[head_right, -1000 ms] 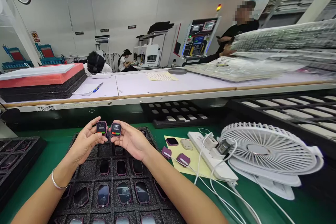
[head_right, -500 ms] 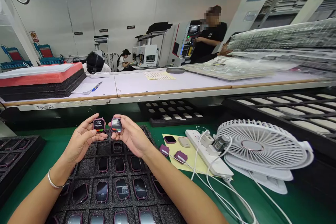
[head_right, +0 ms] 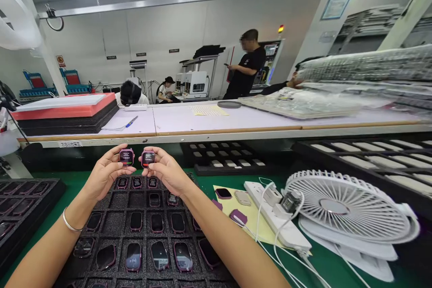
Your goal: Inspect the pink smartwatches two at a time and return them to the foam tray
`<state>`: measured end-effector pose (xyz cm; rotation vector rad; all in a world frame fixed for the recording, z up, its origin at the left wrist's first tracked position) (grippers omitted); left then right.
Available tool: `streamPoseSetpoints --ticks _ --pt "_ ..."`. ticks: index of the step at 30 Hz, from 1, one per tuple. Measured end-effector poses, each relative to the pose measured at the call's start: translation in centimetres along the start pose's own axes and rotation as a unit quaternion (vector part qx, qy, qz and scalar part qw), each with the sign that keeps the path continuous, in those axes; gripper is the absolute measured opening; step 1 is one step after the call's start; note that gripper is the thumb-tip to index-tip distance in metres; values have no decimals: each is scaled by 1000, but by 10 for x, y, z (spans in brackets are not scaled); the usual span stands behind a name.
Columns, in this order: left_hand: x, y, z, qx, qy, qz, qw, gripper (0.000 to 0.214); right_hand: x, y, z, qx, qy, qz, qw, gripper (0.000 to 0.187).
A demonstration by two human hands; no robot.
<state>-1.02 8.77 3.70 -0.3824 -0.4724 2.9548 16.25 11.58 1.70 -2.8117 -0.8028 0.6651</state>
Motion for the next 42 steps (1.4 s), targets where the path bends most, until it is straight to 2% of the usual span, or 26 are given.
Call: streamPoseSetpoints --ticks 8,14,22,25,31,42 --pt "6 -24 40 -75 8 27 997 56 -26 -52 -24 34 -8 -35 999 27" --pt "7 -32 59 -109 -8 45 993 56 -40 -67 -46 55 12 -43 997 18" --pt "-2 -26 71 -163 -43 33 985 66 -55 -53 -67 88 42 -83 992 32" --pt "-8 -24 72 -179 -49 20 982 66 -56 -43 -74 115 86 -78 987 42" --pt "-19 -25 74 -202 -50 4 978 64 -53 -31 -85 146 121 -78 979 48" --pt "-24 -20 72 -199 -54 -5 979 64 -49 -23 -86 136 128 -85 979 50"
Point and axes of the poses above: each hand's wrist, its own y-axis away from the middle knuckle, its own x-axis out of the back of the hand, z = x × y, the point moved 4 cm from there along -y, towards the middle knuckle, and after that the axes turned 4 degrees about -x, right-handed, at the moved point
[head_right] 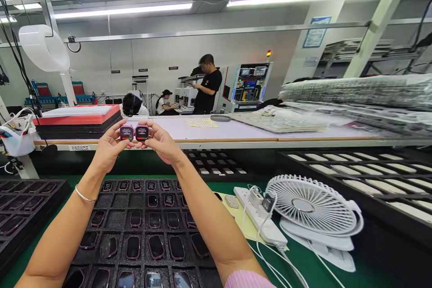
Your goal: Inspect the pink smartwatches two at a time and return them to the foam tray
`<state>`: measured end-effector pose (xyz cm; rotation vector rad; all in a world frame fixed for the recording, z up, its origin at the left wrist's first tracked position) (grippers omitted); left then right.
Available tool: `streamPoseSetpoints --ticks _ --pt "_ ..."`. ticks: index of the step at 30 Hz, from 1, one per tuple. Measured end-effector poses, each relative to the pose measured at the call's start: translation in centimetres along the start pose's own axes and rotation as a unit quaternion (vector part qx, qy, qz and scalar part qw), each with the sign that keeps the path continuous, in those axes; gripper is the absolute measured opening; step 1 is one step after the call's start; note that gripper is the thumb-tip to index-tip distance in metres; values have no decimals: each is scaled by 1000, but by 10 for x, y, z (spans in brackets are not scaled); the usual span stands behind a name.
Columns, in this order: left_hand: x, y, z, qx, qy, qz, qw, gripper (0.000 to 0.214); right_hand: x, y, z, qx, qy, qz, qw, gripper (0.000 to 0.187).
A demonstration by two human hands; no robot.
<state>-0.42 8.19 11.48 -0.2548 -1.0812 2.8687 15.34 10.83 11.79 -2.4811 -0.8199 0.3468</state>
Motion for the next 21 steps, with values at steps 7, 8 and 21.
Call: streamPoseSetpoints --ticks 7,8,21 --pt "1 1 -3 -1 5 -10 1000 65 0 1 4 -2 0 -1 1000 50" --pt "1 1 -3 -2 3 -10 1000 65 0 0 4 -1 0 -1 1000 51" --pt "5 -1 -13 -18 -7 -7 1000 63 3 -3 14 10 -1 -13 1000 52"
Point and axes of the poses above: each hand's wrist, its own y-axis away from the middle knuckle, its own x-axis out of the back of the hand, z = x × y, the point moved 4 cm from there along -y, towards the middle knuckle, and after that the axes turned 4 degrees about -x, right-handed, at the moved point
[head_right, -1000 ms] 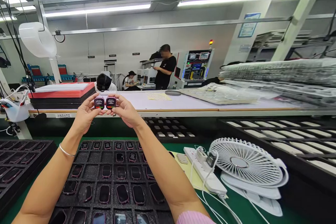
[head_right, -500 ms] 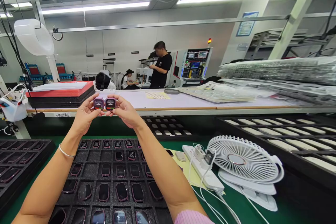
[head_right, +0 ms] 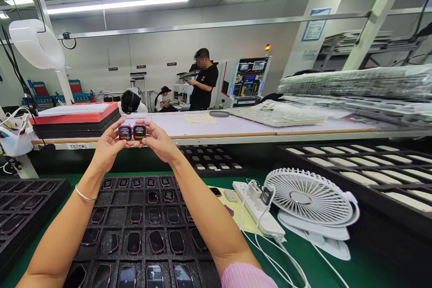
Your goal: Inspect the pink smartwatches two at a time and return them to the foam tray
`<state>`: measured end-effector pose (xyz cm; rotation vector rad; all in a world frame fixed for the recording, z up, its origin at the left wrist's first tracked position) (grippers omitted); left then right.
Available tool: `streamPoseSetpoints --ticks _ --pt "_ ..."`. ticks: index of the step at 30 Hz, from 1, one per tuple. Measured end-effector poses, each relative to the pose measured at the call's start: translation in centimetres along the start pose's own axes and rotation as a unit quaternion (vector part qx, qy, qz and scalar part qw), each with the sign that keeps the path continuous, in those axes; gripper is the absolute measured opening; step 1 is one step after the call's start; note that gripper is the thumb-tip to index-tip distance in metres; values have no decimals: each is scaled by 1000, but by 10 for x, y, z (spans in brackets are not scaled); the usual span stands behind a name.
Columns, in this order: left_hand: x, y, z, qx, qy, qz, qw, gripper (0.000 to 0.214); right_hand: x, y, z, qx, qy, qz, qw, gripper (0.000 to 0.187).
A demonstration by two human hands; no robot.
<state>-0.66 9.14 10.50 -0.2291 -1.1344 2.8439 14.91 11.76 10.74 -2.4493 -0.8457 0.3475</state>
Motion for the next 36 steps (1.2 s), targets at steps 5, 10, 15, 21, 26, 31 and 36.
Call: streamPoseSetpoints --ticks 5,10,15,21,26,31,36 --pt "-1 -1 0 -2 6 4 1000 63 1 -1 1 7 -3 2 1000 50" --pt "-3 1 1 -6 6 17 1000 60 -1 1 2 19 1 4 1000 47" --pt "-2 19 -4 32 11 8 999 62 -4 18 11 -11 -12 5 1000 48" --pt "4 78 -25 167 15 -13 986 60 -15 67 50 -112 -71 40 990 49" --pt "7 114 -39 248 13 1 969 51 -23 98 78 -170 -77 81 979 35" --pt "5 118 -41 261 7 12 965 47 -22 101 85 -171 -77 103 977 34" --pt "3 114 -40 256 19 7 967 46 -19 98 83 -159 -71 105 979 34"
Point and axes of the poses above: each hand's wrist, its own y-axis away from the middle knuckle, its own x-axis out of the back of the hand, z = x × y, the point moved 4 cm from there along -y, towards the middle knuckle, and after that the axes turned 4 degrees about -x, right-handed, at the moved point
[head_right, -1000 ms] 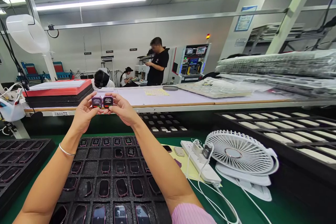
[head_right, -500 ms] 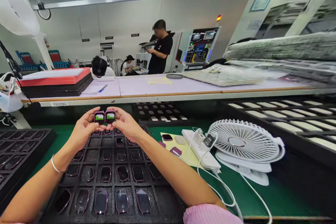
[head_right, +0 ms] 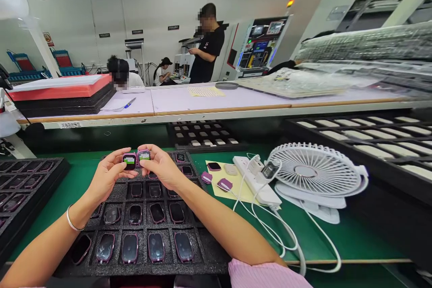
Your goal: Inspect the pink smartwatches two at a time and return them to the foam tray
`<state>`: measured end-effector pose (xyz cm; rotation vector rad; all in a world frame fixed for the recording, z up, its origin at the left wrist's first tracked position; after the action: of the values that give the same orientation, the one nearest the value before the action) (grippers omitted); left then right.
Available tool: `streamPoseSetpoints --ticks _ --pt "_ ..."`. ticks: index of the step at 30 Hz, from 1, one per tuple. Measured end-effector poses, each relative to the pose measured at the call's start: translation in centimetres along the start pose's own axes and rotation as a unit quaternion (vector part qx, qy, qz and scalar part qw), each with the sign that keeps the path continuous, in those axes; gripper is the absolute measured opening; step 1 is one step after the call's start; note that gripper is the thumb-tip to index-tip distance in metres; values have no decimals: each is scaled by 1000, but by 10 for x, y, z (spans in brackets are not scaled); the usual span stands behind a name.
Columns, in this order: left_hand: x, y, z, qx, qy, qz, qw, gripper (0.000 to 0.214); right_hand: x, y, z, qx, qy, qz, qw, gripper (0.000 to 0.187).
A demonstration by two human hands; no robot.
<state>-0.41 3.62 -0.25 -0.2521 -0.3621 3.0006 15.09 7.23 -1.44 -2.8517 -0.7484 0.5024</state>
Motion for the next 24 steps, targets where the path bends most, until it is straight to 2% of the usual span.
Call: streamPoseSetpoints --ticks 16,19,24 --pt "0 -8 3 -9 22 -6 1000 45 2 -5 -4 4 -13 -13 1000 35" --pt "-1 -28 16 -30 32 4 999 45 4 -27 -19 11 -37 -24 999 27" --pt "-2 -81 60 -99 59 -7 993 48 4 -79 -71 81 -19 -42 996 22"
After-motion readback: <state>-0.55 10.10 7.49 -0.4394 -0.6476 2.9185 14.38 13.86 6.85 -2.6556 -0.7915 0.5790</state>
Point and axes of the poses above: each hand's wrist, its own y-axis away from the middle knuckle, its own x-axis out of the back of the hand, z = x × y, the point moved 4 cm from there along -y, towards the middle knuckle, and after that the axes turned 4 degrees about -x, right-handed, at the moved point
